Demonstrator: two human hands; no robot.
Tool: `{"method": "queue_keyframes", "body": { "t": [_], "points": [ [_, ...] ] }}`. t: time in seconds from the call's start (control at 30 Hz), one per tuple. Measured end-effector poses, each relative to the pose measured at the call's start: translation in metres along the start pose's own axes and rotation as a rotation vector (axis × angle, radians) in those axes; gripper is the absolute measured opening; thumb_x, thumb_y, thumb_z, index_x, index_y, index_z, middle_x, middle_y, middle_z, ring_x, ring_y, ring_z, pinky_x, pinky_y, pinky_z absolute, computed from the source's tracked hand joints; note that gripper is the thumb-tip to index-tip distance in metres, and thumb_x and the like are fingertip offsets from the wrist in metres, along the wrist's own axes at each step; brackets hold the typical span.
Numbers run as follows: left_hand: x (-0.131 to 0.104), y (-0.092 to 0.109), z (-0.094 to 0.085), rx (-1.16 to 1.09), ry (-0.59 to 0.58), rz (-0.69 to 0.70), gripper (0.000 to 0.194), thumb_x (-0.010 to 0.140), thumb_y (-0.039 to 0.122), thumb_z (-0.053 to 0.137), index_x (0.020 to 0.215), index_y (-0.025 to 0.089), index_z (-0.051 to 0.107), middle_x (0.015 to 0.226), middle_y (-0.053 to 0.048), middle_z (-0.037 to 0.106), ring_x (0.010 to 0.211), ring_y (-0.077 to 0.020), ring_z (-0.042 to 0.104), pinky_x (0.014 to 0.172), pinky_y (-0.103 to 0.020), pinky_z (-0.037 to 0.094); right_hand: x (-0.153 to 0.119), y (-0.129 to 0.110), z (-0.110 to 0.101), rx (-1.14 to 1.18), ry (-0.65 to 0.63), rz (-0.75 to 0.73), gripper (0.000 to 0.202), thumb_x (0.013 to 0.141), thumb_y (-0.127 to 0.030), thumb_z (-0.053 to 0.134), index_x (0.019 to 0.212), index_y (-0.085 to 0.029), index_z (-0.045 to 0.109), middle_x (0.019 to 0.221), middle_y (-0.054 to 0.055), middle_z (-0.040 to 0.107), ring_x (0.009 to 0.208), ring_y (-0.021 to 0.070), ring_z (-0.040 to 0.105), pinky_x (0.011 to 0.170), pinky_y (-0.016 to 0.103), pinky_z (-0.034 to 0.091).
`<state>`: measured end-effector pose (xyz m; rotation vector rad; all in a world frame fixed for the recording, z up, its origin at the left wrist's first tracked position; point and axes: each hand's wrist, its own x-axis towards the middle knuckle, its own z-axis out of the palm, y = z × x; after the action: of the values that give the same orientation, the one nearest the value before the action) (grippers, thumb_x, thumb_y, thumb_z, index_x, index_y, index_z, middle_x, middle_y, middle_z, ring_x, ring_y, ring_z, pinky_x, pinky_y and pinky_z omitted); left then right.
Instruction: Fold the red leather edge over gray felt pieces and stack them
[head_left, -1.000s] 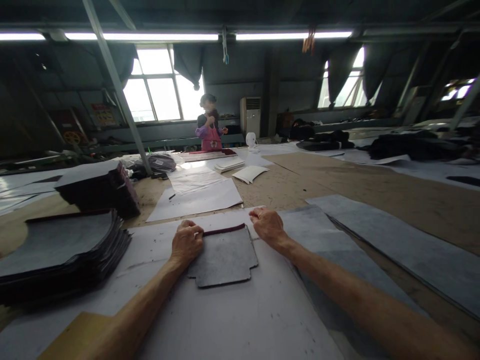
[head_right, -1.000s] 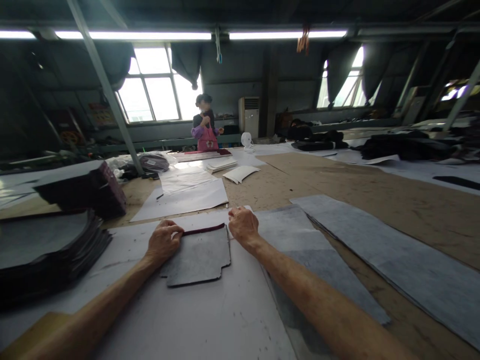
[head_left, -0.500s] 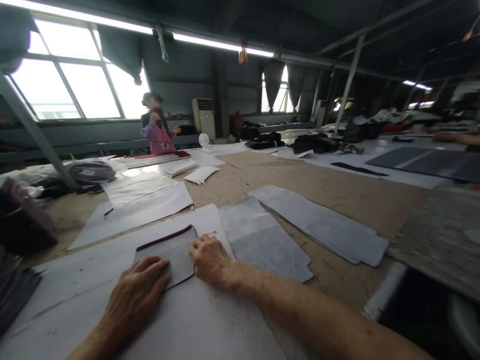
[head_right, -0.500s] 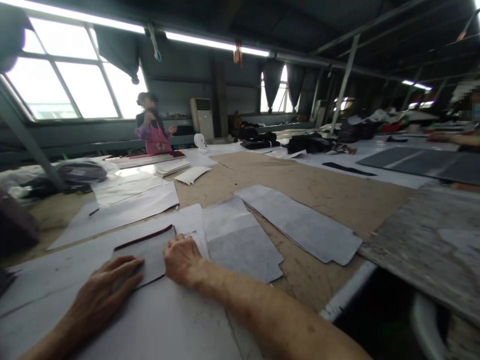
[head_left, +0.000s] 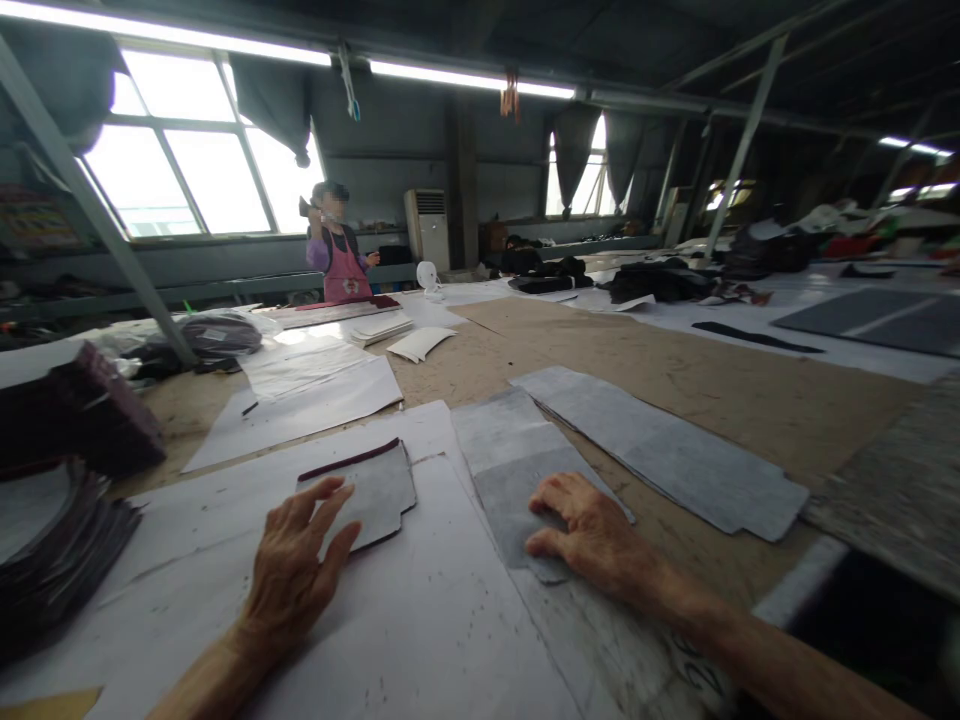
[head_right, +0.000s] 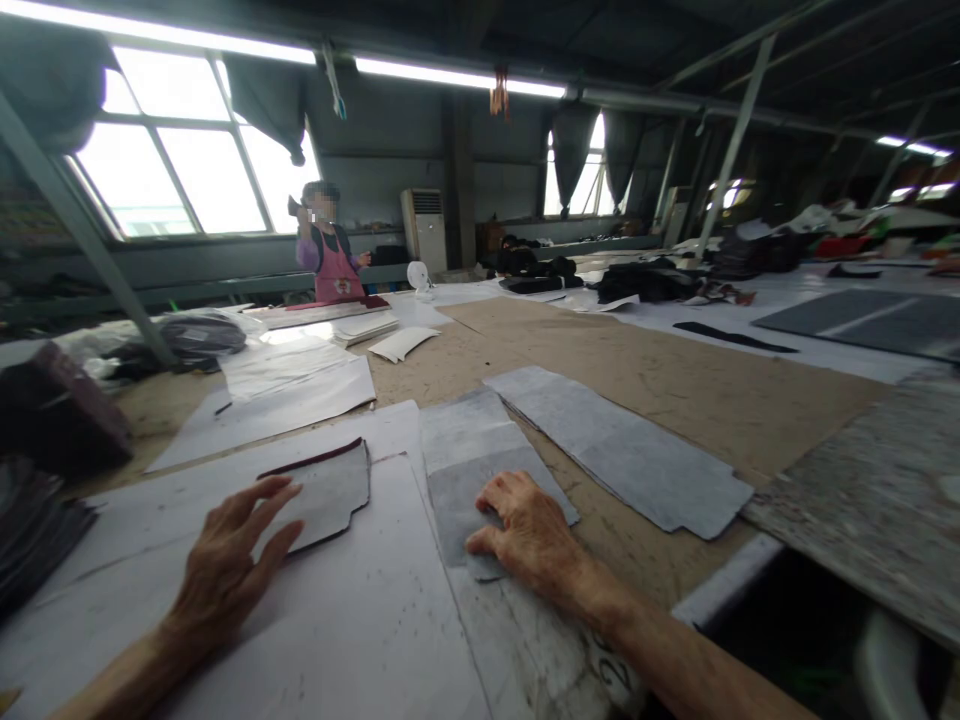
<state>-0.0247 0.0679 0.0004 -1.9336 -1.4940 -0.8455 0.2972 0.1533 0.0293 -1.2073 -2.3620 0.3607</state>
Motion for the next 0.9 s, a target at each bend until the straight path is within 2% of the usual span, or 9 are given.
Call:
{"method": "queue_keyframes", "body": {
  "t": [0.1,0.2,0.33,0.5,0.63,0.7,0.8,0.87,0.9],
  "points": [
    [0.017,0.037,0.001,-0.203,-0.085,-0.019,0.025,0.087,0.025,0.047,0.109,0.017,0.055,0.103,-0.010,0.058,0.092,-0.0228,0.054,0.080,-0.038,0.038,0.009,0.005,0.004,0.044,-0.007,-0.009,0.008,0.067,-0.020,0.068,0.070,-0.018,0.061,0.078,0.002,0.059,0.084,0.0178,0.052,0.072,0.027,0.039],
    [0.038,0.077,0.008,-0.343,-0.168,-0.058,0.017,0.086,0.023,0.047,0.097,0.019,0.060,0.093,-0.006,0.061,0.084,-0.0196,0.055,0.077,-0.036,0.039,0.015,0.009,0.005,0.078,-0.021,-0.032,0.008,0.071,-0.022,0.063,0.065,-0.019,0.059,0.074,0.001,0.058,0.081,0.0164,0.052,0.071,0.026,0.038],
    [0.053,0.108,0.024,-0.395,-0.204,-0.114,0.013,0.084,0.020,0.051,0.084,0.020,0.064,0.084,-0.003,0.063,0.078,-0.0174,0.057,0.073,-0.032,0.042,0.015,0.013,0.003,0.105,-0.027,-0.048,0.015,0.078,-0.027,0.055,0.065,-0.020,0.059,0.076,0.001,0.060,0.082,0.0165,0.052,0.074,0.027,0.037],
    [0.052,0.114,0.042,-0.422,-0.206,-0.175,0.015,0.084,0.019,0.049,0.082,0.019,0.064,0.083,-0.004,0.064,0.077,-0.0175,0.057,0.073,-0.031,0.045,0.017,0.017,0.007,0.128,-0.013,-0.048,0.011,0.076,-0.020,0.053,0.066,-0.019,0.058,0.075,0.002,0.060,0.079,0.0163,0.052,0.070,0.027,0.037],
    [0.047,0.113,0.043,-0.466,-0.197,-0.137,0.016,0.085,0.021,0.047,0.086,0.019,0.063,0.085,-0.005,0.063,0.079,-0.0178,0.058,0.073,-0.031,0.047,0.012,0.014,0.009,0.089,0.058,-0.061,0.008,0.072,-0.012,0.054,0.067,-0.017,0.056,0.075,0.003,0.058,0.078,0.0165,0.050,0.069,0.028,0.036],
    [0.044,0.112,0.043,-0.493,-0.177,-0.082,0.017,0.086,0.024,0.046,0.087,0.021,0.063,0.084,-0.004,0.063,0.078,-0.0175,0.060,0.070,-0.029,0.049,0.007,0.012,0.009,0.053,0.076,-0.095,0.007,0.072,-0.022,0.061,0.069,-0.018,0.057,0.076,0.003,0.058,0.079,0.0166,0.050,0.069,0.027,0.037],
    [0.042,0.104,0.048,-0.433,-0.165,0.081,0.018,0.086,0.029,0.048,0.095,0.026,0.063,0.090,-0.002,0.064,0.079,-0.0160,0.062,0.068,-0.024,0.052,0.001,0.011,0.012,-0.012,0.079,-0.167,0.044,0.054,-0.053,0.074,0.075,-0.019,0.058,0.081,0.001,0.058,0.083,0.0177,0.051,0.071,0.026,0.039],
    [0.041,0.099,0.055,-0.394,-0.151,0.176,0.019,0.085,0.031,0.050,0.100,0.028,0.062,0.093,-0.002,0.065,0.081,-0.0160,0.063,0.068,-0.022,0.053,0.000,0.013,0.016,-0.037,0.089,-0.229,0.059,0.042,-0.063,0.074,0.079,-0.019,0.058,0.084,0.002,0.058,0.085,0.0187,0.051,0.074,0.027,0.040],
    [0.041,0.097,0.058,-0.381,-0.142,0.215,0.020,0.084,0.031,0.051,0.101,0.028,0.062,0.093,-0.002,0.065,0.081,-0.0161,0.063,0.069,-0.022,0.053,0.000,0.014,0.019,-0.045,0.097,-0.251,0.062,0.041,-0.064,0.074,0.081,-0.019,0.058,0.085,0.002,0.057,0.085,0.0190,0.051,0.075,0.028,0.041]
  ]
}}
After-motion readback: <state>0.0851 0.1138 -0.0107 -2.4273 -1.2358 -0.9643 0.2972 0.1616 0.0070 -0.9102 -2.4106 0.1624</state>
